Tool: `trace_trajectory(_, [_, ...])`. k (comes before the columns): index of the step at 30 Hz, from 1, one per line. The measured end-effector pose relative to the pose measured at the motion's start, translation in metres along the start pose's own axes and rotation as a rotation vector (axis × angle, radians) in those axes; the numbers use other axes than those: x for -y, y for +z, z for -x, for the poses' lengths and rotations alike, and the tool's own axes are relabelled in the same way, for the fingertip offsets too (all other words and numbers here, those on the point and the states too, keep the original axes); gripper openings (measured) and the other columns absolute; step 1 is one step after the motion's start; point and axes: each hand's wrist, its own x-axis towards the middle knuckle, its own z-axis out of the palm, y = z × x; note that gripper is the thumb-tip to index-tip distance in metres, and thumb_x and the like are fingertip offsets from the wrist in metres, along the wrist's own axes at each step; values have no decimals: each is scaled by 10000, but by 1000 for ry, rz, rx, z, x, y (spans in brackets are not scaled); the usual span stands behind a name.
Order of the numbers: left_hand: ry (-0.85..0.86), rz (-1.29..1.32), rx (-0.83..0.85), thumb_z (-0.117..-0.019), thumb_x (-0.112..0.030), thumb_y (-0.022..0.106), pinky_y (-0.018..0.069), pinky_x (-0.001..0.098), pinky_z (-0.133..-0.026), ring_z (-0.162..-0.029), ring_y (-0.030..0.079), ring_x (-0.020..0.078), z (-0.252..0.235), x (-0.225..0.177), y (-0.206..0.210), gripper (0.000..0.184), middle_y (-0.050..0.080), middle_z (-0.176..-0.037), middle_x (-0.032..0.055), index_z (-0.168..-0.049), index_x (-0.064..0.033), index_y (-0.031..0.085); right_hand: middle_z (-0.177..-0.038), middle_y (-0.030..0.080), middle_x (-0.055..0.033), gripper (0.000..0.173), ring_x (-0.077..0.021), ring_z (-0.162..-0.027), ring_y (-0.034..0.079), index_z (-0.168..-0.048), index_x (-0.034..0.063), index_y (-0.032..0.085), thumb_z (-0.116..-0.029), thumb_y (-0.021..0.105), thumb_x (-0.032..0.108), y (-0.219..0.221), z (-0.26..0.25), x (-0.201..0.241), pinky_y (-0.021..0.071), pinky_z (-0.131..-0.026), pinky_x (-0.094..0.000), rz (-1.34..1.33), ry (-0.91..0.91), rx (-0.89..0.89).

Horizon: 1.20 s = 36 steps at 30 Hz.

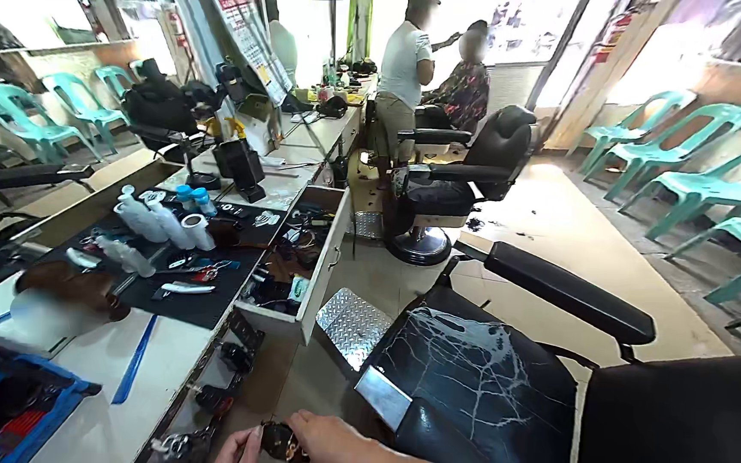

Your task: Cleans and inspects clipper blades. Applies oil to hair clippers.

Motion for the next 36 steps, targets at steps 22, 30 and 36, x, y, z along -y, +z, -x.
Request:
trace_trajectory(22, [316, 227, -210, -1004, -104, 573, 593, 228, -725, -803, 679, 79, -23, -2, -125, 286, 686, -925, -11, -1264, 14, 566, -1173, 657, -172, 655, -208, -788, 677, -1547, 148, 427, -894, 420, 95, -55, -53, 26, 589, -671, -335, -1038, -104, -327])
trace_trajectory(30, [217, 143, -372, -1016, -112, 541, 590, 216, -713, -792, 676, 67, -47, 2, -154, 362, 681, -934, 2, -1344, 37, 510, -1226, 643, -160, 674, -220, -880, 687, -1567, 149, 412, -897, 417, 76, -84, -89, 22, 603, -742, -355, -945, -181, -299])
trace_trajectory(36, [138, 50, -445, -987, -150, 573, 576, 214, -728, -805, 668, 53, -74, -1, -160, 451, 685, -951, 23, -1378, 56, 481, -1271, 634, -144, 706, -230, -906, 699, -1585, 158, 380, -886, 431, 71, -123, -129, 16, 618, -735, -377, -899, -205, -278])
